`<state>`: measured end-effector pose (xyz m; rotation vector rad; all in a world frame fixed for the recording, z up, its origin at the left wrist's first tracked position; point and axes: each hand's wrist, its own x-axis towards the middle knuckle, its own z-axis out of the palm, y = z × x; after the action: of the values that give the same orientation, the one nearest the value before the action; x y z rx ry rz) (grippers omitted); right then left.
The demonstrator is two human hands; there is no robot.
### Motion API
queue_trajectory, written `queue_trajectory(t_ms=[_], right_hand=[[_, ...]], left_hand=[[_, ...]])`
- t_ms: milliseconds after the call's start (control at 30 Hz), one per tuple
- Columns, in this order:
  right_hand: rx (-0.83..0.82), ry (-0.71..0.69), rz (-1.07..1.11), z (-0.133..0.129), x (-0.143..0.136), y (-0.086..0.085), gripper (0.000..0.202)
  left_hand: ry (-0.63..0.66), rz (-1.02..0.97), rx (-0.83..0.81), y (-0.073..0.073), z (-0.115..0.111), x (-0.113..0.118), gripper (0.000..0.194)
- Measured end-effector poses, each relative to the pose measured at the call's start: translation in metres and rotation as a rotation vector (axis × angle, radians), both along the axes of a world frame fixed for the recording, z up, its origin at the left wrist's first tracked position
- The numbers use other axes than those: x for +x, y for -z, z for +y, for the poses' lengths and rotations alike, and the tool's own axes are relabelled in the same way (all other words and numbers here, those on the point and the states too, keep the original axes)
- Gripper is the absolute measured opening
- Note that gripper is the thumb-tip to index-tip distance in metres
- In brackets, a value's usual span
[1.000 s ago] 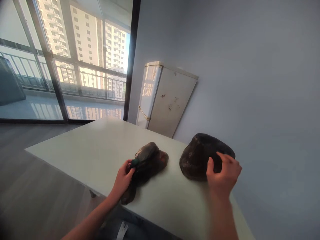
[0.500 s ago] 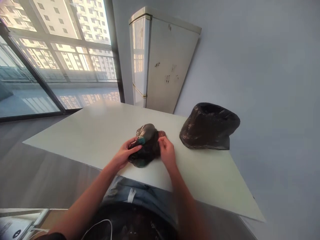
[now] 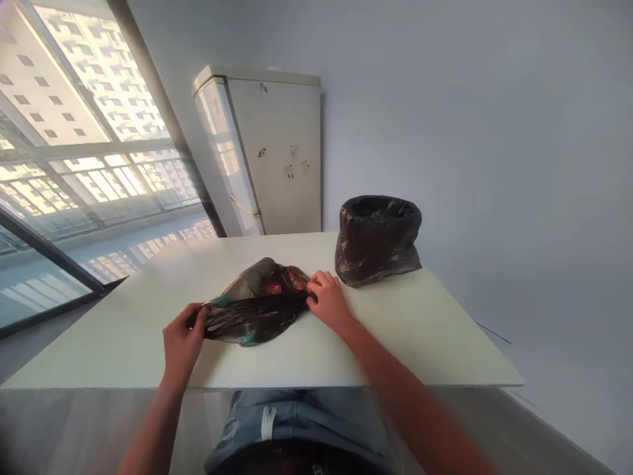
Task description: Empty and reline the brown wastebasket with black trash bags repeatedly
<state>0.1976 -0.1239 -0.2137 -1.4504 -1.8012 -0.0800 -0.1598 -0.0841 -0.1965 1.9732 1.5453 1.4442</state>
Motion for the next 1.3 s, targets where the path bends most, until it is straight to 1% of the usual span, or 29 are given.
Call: queue_trajectory(t_ms=[33, 67, 100, 133, 167, 233, 267, 300, 367, 400, 433, 500, 600, 633, 667, 733, 800, 833, 900, 933, 967, 1033, 1067, 1100, 1167, 1233, 1300], right_hand=[[0.048, 0.056, -0.048, -0.002, -0.004, 0.003, 0.023], [0.098, 0.070, -0.104, -0.005, -0.008, 0.005, 0.034], [0.149, 0.027, -0.177, -0.008, -0.011, 0.006, 0.042], [0.193, -0.069, -0.268, -0.011, -0.015, 0.008, 0.046], [0.223, -0.187, -0.368, -0.013, -0.018, 0.010, 0.045], [0.243, -0.391, -0.542, -0.016, -0.024, 0.014, 0.033], [0.233, -0.448, -0.602, -0.015, -0.026, 0.017, 0.029], [0.217, -0.465, -0.640, -0.014, -0.028, 0.019, 0.027], [0.165, -0.424, -0.662, -0.012, -0.027, 0.023, 0.028], [0.131, -0.396, -0.658, -0.010, -0.024, 0.023, 0.027], [0.092, -0.358, -0.646, -0.010, -0.021, 0.023, 0.025], [0.022, -0.283, -0.622, -0.009, -0.011, 0.019, 0.020], [-0.033, -0.212, -0.592, -0.010, -0.001, 0.013, 0.017], [-0.034, -0.190, -0.578, -0.010, 0.000, 0.011, 0.016], [-0.024, -0.171, -0.564, -0.011, 0.001, 0.010, 0.016], [0.016, -0.132, -0.539, -0.011, -0.001, 0.008, 0.020], [0.066, -0.095, -0.500, -0.012, -0.003, 0.007, 0.025], [0.081, -0.074, -0.467, -0.012, -0.003, 0.006, 0.027], [0.083, -0.070, -0.414, -0.013, 0.000, 0.005, 0.028], [0.081, -0.106, -0.415, -0.013, 0.002, 0.004, 0.029], [0.081, -0.162, -0.438, -0.012, 0.005, 0.004, 0.027], [0.107, -0.288, -0.488, -0.011, 0.009, 0.004, 0.023], [0.131, -0.321, -0.474, -0.010, 0.010, 0.004, 0.026], [0.155, -0.325, -0.417, -0.009, 0.010, 0.004, 0.031], [0.189, -0.283, -0.216, -0.009, 0.009, 0.003, 0.037], [0.219, -0.221, -0.005, -0.010, 0.009, 0.000, 0.036], [0.256, -0.146, 0.134, -0.011, 0.012, -0.003, 0.034]], left_hand=[[0.017, 0.010, 0.030, 0.002, -0.002, 0.003, 0.026], [0.049, 0.006, 0.038, 0.003, -0.004, 0.006, 0.028], [0.080, -0.014, 0.025, 0.005, -0.007, 0.010, 0.028], [0.109, -0.050, -0.011, 0.006, -0.009, 0.014, 0.029], [0.139, -0.096, -0.067, 0.007, -0.011, 0.019, 0.029], [0.208, -0.243, -0.186, 0.008, -0.013, 0.027, 0.031], [0.257, -0.344, -0.244, 0.007, -0.013, 0.031, 0.033], [0.311, -0.449, -0.303, 0.007, -0.011, 0.034, 0.034], [0.383, -0.623, -0.385, 0.003, -0.005, 0.036, 0.037], [0.384, -0.664, -0.394, 0.001, -0.002, 0.035, 0.037], [0.356, -0.666, -0.375, -0.001, 0.002, 0.033, 0.036], [0.220, -0.576, -0.267, -0.005, 0.009, 0.024, 0.034], [-0.044, -0.352, -0.063, -0.009, 0.012, 0.009, 0.032], [-0.106, -0.290, -0.018, -0.010, 0.011, 0.006, 0.031], [-0.135, -0.236, 0.008, -0.009, 0.009, 0.003, 0.030], [-0.103, -0.128, 0.022, -0.008, 0.002, 0.001, 0.027], [-0.005, 0.025, 0.017, -0.004, -0.004, 0.003, 0.034], [0.051, 0.101, 0.016, -0.003, -0.007, 0.005, 0.035], [0.104, 0.190, 0.008, -0.001, -0.012, 0.007, 0.022], [0.096, 0.191, 0.002, -0.001, -0.013, 0.008, 0.014], [0.072, 0.170, -0.002, -0.003, -0.014, 0.009, 0.011], [0.008, 0.125, 0.015, -0.009, -0.016, 0.010, 0.015], [-0.013, 0.111, 0.038, -0.014, -0.016, 0.011, 0.017], [-0.026, 0.101, 0.069, -0.019, -0.016, 0.012, 0.019], [-0.060, 0.078, 0.127, -0.029, -0.015, 0.016, 0.019], [-0.094, 0.047, 0.155, -0.038, -0.011, 0.021, 0.018], [-0.095, 0.017, 0.157, -0.042, -0.005, 0.027, 0.018]])
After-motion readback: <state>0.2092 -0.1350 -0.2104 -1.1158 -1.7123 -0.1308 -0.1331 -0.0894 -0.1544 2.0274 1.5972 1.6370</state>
